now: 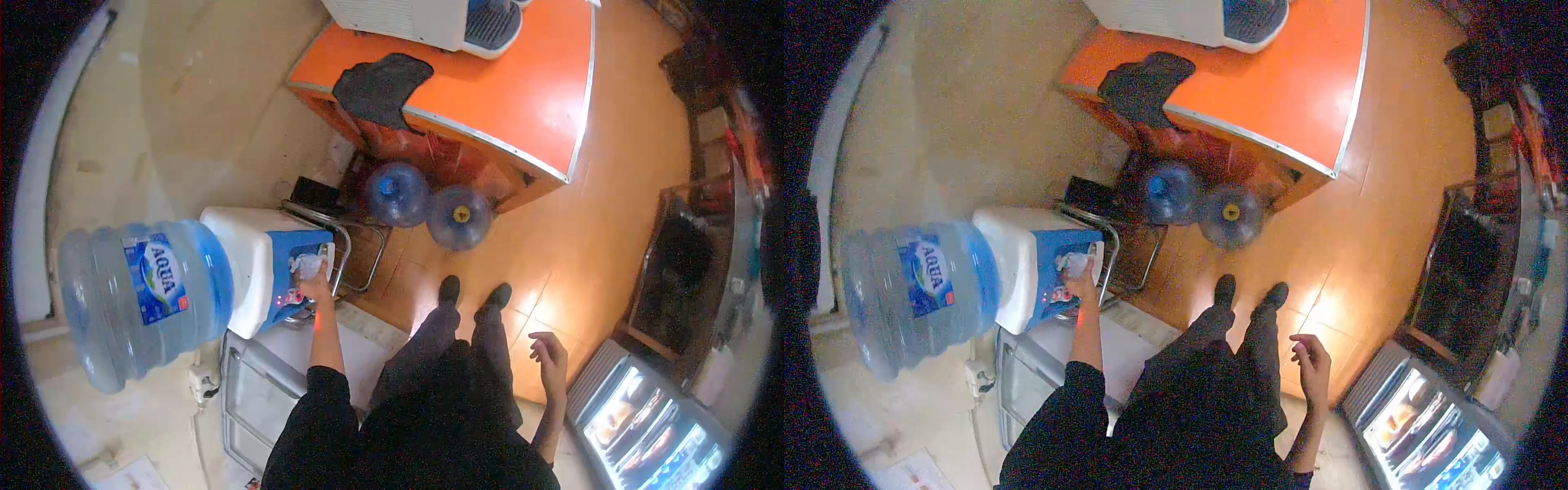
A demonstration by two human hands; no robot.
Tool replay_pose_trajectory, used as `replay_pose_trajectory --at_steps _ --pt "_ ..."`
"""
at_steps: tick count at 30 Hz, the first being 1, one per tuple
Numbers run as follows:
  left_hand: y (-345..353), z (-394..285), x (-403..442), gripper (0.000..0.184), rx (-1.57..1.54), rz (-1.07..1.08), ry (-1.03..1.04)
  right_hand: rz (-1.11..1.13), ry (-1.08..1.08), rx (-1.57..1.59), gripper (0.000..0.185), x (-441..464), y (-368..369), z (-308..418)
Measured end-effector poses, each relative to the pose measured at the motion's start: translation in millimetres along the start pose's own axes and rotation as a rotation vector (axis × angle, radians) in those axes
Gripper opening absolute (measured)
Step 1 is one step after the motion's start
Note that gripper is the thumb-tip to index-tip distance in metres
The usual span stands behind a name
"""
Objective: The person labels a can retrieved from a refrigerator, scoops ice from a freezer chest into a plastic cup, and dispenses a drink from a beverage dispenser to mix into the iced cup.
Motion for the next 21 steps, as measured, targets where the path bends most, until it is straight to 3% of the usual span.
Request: replay_pose_trajectory --at_steps 3,6,9,14,15,17,21 --pt "-2 0 3 0.087 0.213 -0.071 0.044 -0.027 0.072 -0.001 0.021 3 -11 -10" --pt "2 19 6 0.095 0.183 -0.023 -0.097 -0.046 0.08 0.029 0.02 3 -16 -23" --pt "22 93 55 0.096 -0.18 0.003 0.127 -0.06 0.107 0.047 0.019 0 -17 -41" --pt "42 143 83 0.091 -0.659 0.129 -0.178 -0.084 0.153 0.069 0.017 -5 -18 -83" --pt "45 141 76 0.091 -0.711 0.143 -0.22 -0.092 0.164 0.069 0.017 -6 -18 -91" --pt "17 66 44 0.085 -0.12 0.062 0.001 -0.105 0.214 0.047 0.017 -9 -20 -107" --pt "16 39 26 0.077 -0.368 0.124 0.005 -0.115 0.232 0.048 0.017 -13 -20 -121"
Point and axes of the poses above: each hand's wrist, its own x-axis towards the middle knuckle, its own y-axis out of the palm, z = x × y, the point moved 10 cm from there along x, towards the middle knuckle, and after that the axes turned 10 degrees about z, right-handed, at the moved point
